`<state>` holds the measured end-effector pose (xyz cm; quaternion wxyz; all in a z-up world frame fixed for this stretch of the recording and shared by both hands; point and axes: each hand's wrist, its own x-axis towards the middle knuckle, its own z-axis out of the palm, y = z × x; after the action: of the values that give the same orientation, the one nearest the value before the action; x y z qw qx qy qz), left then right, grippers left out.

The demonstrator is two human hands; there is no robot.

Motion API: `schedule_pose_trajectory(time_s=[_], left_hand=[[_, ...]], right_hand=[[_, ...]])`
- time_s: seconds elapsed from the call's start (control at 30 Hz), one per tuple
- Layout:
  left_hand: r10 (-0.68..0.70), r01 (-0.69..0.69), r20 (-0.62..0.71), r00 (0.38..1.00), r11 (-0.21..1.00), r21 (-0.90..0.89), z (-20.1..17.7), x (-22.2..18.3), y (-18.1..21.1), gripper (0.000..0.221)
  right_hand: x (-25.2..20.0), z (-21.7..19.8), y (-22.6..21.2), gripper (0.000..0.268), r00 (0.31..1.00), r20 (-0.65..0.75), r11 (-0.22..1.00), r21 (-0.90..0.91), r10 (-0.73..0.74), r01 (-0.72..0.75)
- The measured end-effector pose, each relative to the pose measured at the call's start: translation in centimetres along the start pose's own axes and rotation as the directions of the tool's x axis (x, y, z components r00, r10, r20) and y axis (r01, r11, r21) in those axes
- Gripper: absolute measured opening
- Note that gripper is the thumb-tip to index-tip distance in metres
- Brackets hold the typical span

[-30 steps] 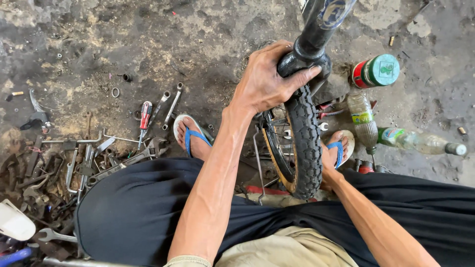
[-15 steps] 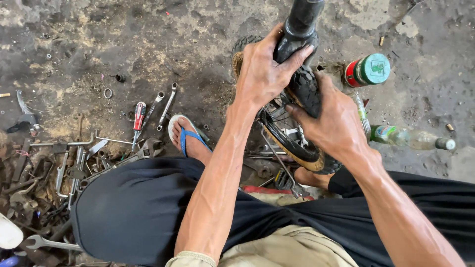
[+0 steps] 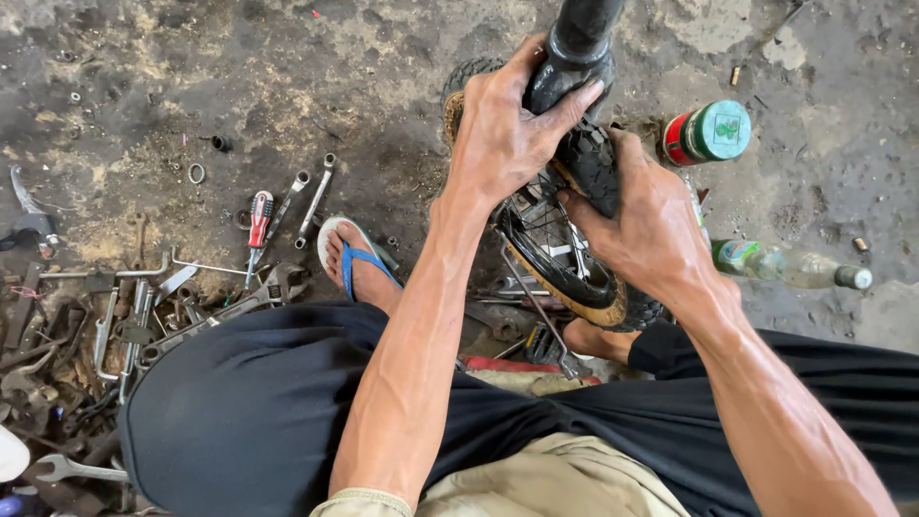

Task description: Repairing a bicycle by attaching the front wheel to the fork using a wrench and screwdriver

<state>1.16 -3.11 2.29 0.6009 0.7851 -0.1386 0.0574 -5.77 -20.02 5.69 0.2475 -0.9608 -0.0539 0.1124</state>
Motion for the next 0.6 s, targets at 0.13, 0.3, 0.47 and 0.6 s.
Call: schedule_pose_trajectory(time_s=[0.13, 0.3, 0.47, 0.6], left_hand=[[-0.015, 0.016, -0.009, 1.0, 1.0, 0.016, 0.1, -0.1, 0.0, 0.034], [-0.025, 0.027, -0.027, 0.999, 0.998, 0.059, 0.1, -0.1, 0.5, 0.031], [-0.068, 0.067, 0.045, 0.997, 0.997, 0.038, -0.2, 0.5, 0.7, 0.039], [-0.143, 0.144, 0.053, 0.988, 0.99, -0.009, -0.4, 0.7, 1.2, 0.039]], right_hand=[[-0.1, -0.1, -0.6, 0.05, 1.0, 0.013, 1.0, -0.016, 0.026, -0.026], [-0.4, 0.4, -0.6, 0.053, 1.0, -0.013, 1.0, -0.003, -0.015, 0.015], [-1.0, -0.6, -1.3, 0.067, 0.999, 0.029, 0.998, 0.057, 0.037, -0.038], [-3.0, -1.8, 0.3, 0.078, 0.986, -0.045, 0.907, 0.387, -0.161, 0.166]])
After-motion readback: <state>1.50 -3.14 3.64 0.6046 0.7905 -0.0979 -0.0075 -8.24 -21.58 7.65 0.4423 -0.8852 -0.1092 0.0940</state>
